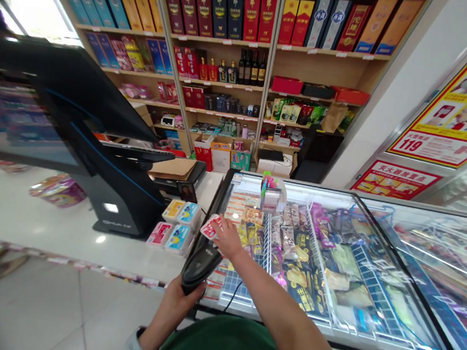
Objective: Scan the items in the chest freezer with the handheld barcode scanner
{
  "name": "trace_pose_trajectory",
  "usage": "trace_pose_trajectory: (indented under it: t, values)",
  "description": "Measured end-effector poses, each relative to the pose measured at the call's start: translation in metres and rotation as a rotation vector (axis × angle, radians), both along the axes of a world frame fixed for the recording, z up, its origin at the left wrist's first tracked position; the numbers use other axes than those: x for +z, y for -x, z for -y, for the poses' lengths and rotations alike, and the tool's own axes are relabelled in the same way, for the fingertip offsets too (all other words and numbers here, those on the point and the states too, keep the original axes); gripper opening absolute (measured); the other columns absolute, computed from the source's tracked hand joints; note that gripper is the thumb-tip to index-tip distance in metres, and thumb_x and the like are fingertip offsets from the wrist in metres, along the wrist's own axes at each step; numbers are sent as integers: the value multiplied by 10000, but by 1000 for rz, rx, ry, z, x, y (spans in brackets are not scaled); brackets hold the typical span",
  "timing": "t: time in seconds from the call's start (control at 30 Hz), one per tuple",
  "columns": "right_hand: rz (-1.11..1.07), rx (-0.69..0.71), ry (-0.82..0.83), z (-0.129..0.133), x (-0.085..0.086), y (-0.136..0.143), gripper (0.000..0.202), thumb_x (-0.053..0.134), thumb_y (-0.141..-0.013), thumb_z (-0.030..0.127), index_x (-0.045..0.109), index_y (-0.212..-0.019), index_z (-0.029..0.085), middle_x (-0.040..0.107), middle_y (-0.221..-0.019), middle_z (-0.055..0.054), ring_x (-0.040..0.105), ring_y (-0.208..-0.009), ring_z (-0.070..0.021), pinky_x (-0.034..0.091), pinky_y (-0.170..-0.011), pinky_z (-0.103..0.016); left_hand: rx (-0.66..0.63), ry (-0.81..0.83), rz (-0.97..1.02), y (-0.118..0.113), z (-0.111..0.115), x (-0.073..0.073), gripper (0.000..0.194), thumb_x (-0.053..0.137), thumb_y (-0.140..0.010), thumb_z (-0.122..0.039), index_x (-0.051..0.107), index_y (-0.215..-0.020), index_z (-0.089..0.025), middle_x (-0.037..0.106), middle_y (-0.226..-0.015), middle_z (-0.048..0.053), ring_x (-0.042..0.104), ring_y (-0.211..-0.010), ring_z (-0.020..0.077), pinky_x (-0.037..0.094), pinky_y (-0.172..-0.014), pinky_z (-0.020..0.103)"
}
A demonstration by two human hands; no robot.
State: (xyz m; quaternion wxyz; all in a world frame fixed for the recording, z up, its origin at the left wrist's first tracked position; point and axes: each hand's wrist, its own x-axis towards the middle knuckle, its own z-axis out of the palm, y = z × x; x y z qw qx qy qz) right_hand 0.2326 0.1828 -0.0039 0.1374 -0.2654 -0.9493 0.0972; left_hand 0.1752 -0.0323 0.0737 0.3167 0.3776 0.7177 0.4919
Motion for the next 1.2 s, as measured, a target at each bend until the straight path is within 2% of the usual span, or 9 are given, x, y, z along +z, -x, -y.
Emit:
trace_pose_trajectory:
  t: [0.2,0.33,0.53,0.7,0.8,0.9,1.03,1.2]
  values:
    - [15,-3,-57,2,-6,-6,576,640,-843,272,454,-1387,247,386,-1479,-137,402,-1273,-324,377,-1013,-484,48,-24,10,-3,-4,1,323,660,-684,-410,695,-840,-129,748,-801,76,683,-789,260,546,-759,360]
    - [1,43,-80,4,-5,-14,496,562,-899,316,471,-1379,229,476,-1407,-138,454,-1220,-303,391,-987,-463,-5,-12,-9,1,-6,-1,327,663,-687,-401,701,-866,-130,753,-826,75,688,-794,257,549,-756,354]
    - [-45,51,-87,8,3,-21,387,451,-953,303,534,-1323,226,554,-1340,-103,531,-1128,-276,408,-953,-439,-39,22,-34,3,-11,-4,308,647,-710,-391,700,-865,-131,747,-802,66,684,-779,248,545,-734,337]
    - [-177,-126,41,16,14,-36,343,378,-968,264,587,-1232,198,641,-1190,-94,578,-1077,-225,438,-936,-356,-73,15,-13,3,-17,1,311,654,-709,-389,701,-874,-130,746,-797,59,681,-766,237,536,-716,312]
    - [-286,-300,165,22,20,-55,337,370,-967,312,586,-1194,187,651,-1159,-93,604,-1044,-216,466,-900,-327,-95,23,-9,4,-22,2,315,649,-717,-397,692,-875,-128,743,-804,60,681,-785,238,531,-729,310]
    - [-358,-504,306,25,24,-80,333,392,-949,383,595,-1140,201,694,-1026,-75,657,-896,-218,499,-795,-319,-133,31,-39,6,-28,2,314,643,-729,-402,684,-874,-127,734,-788,58,674,-776,234,523,-717,304]
    - [-452,-632,498,26,25,-114,330,436,-908,412,585,-1114,201,703,-786,-25,674,-703,-202,508,-678,-301,-191,19,-88,9,-40,1,287,628,-751,-384,679,-876,-131,726,-787,56,664,-763,218,512,-702,288]
    - [-622,-745,627,28,32,-145,319,496,-843,405,573,-1076,201,717,-846,-56,687,-715,-217,532,-691,-331,-274,-3,-89,7,-59,7,315,635,-727,-285,667,-1004,-138,737,-852,51,678,-805,216,518,-733,278]
